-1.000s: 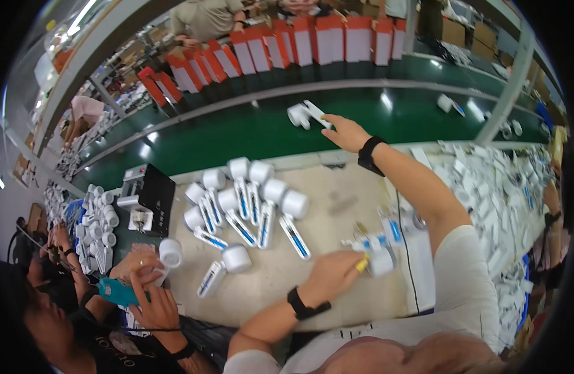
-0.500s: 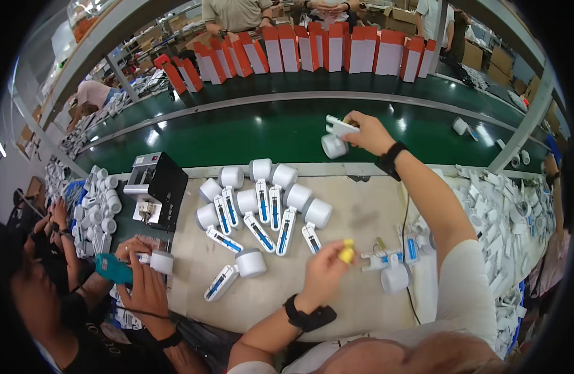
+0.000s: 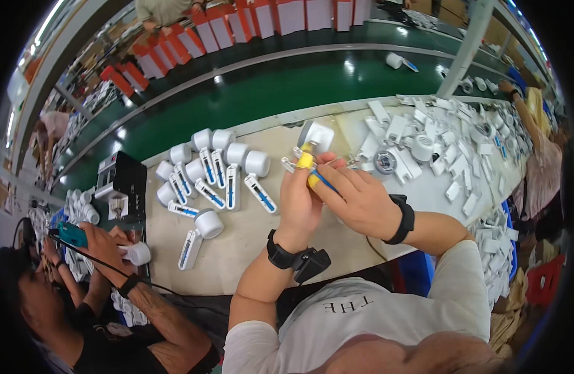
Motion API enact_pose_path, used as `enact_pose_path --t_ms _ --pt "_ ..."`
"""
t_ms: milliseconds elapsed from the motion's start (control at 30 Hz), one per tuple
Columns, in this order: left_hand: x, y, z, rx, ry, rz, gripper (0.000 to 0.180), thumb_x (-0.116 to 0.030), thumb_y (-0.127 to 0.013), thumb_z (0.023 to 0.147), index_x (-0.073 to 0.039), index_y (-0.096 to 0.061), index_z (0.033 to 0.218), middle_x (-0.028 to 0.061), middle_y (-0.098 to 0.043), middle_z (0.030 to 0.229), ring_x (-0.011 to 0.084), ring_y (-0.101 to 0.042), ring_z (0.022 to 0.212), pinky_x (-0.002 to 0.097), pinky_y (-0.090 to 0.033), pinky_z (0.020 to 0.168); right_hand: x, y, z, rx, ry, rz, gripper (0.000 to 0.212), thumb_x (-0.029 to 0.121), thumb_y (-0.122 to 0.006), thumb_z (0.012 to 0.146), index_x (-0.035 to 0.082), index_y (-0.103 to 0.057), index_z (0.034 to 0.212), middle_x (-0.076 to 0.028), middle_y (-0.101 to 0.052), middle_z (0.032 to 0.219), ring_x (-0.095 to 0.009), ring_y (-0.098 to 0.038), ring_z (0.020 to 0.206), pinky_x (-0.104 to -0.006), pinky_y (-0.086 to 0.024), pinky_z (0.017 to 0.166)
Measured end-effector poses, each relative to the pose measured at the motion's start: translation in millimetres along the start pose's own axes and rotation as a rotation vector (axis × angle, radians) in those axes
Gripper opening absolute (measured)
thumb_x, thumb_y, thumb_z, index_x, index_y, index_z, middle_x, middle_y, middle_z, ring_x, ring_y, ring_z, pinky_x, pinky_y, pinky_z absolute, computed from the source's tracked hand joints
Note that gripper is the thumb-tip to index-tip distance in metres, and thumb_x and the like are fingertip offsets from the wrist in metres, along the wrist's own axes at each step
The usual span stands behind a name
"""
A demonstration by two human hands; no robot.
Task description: Manually assembling components and applying adhesive labels to small handheld electronic fans on a factory production line.
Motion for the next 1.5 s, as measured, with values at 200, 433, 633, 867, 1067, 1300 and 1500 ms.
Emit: enact_pose_path --t_ms 200,433,633,867,1067,1300,1500 --pt "9 -27 9 0.294 0.157 0.037 0.043 -0.033 -0.033 0.094 0.001 -0.041 0.118 0.0121 -0.056 0.088 0.0207 -0.059 0.069 0.0308 -0.05 0.06 -81 33 -47 -0.083 -0.278 0.449 0.079 0.022 -0.077 0.065 0.012 -0.036 0.131 -0.013 -0.03 0.139 -0.032 -0.025 0.131 -0.0449 -0.026 0.102" --pt "26 -53 -10 0.423 0.421 -0.152 0.055 -0.045 -0.025 0.094 0.002 -0.044 0.115 0.0122 -0.055 0.07 0.025 -0.059 0.053 0.0329 -0.051 0.047 -81 -54 -79 0.127 -0.679 1.343 0.101 0.011 -0.079 0.062 0.01 -0.014 0.14 -0.011 -0.02 0.141 -0.025 -0.029 0.127 -0.0396 -0.031 0.1" --pt "33 -40 -5 0.358 0.427 -0.137 0.04 -0.035 -0.03 0.094 -0.003 -0.047 0.108 0.0141 -0.057 0.076 0.0278 -0.061 0.059 0.0348 -0.053 0.053 -79 -61 -80 0.062 -0.696 1.07 0.091 0.009 -0.076 0.063 0.007 -0.021 0.135 -0.012 -0.039 0.123 -0.025 -0.041 0.118 -0.0378 -0.034 0.099" --pt "8 -14 9 0.138 0.157 0.34 0.019 -0.011 -0.044 0.09 -0.002 -0.046 0.105 0.0123 -0.059 0.089 0.0197 -0.062 0.072 0.0276 -0.051 0.059 -115 18 -66 -0.142 -0.438 0.771 0.069 0.001 -0.074 0.061 0.005 -0.038 0.12 -0.015 -0.046 0.122 -0.029 -0.046 0.116 -0.0376 -0.037 0.095" --pt "27 -13 5 0.228 0.294 0.349 0.021 -0.009 -0.046 0.086 -0.001 -0.046 0.105 0.0102 -0.059 0.086 0.0145 -0.059 0.064 0.0251 -0.048 0.054 -106 29 -53 -0.084 -0.191 0.516 0.068 0.003 -0.076 0.064 0.011 -0.04 0.122 -0.015 -0.045 0.123 -0.032 -0.044 0.118 -0.0394 -0.036 0.096" --pt "20 -16 7 0.219 0.172 0.521 0.021 -0.008 -0.047 0.084 0.001 -0.047 0.103 0.0092 -0.059 0.083 0.012 -0.057 0.062 0.0251 -0.047 0.054 -95 36 -45 -0.091 -0.123 0.382 0.065 0.004 -0.076 0.062 0.01 -0.043 0.118 -0.014 -0.048 0.119 -0.033 -0.043 0.119 -0.04 -0.038 0.096" --pt "21 -20 6 0.233 0.202 0.36 0.02 -0.007 -0.048 0.083 0.001 -0.047 0.102 0.0095 -0.059 0.085 0.0118 -0.056 0.064 0.0253 -0.048 0.055 -96 49 -41 -0.114 -0.06 0.372 0.064 0.002 -0.077 0.06 0.009 -0.045 0.116 -0.014 -0.049 0.116 -0.034 -0.043 0.118 -0.0404 -0.041 0.095"
Point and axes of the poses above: each hand's wrist, its own z-axis towards the middle knuckle, its own y-axis out of the back of the hand, x = y × z, the point moved 10 cm from there along z, towards the middle knuckle
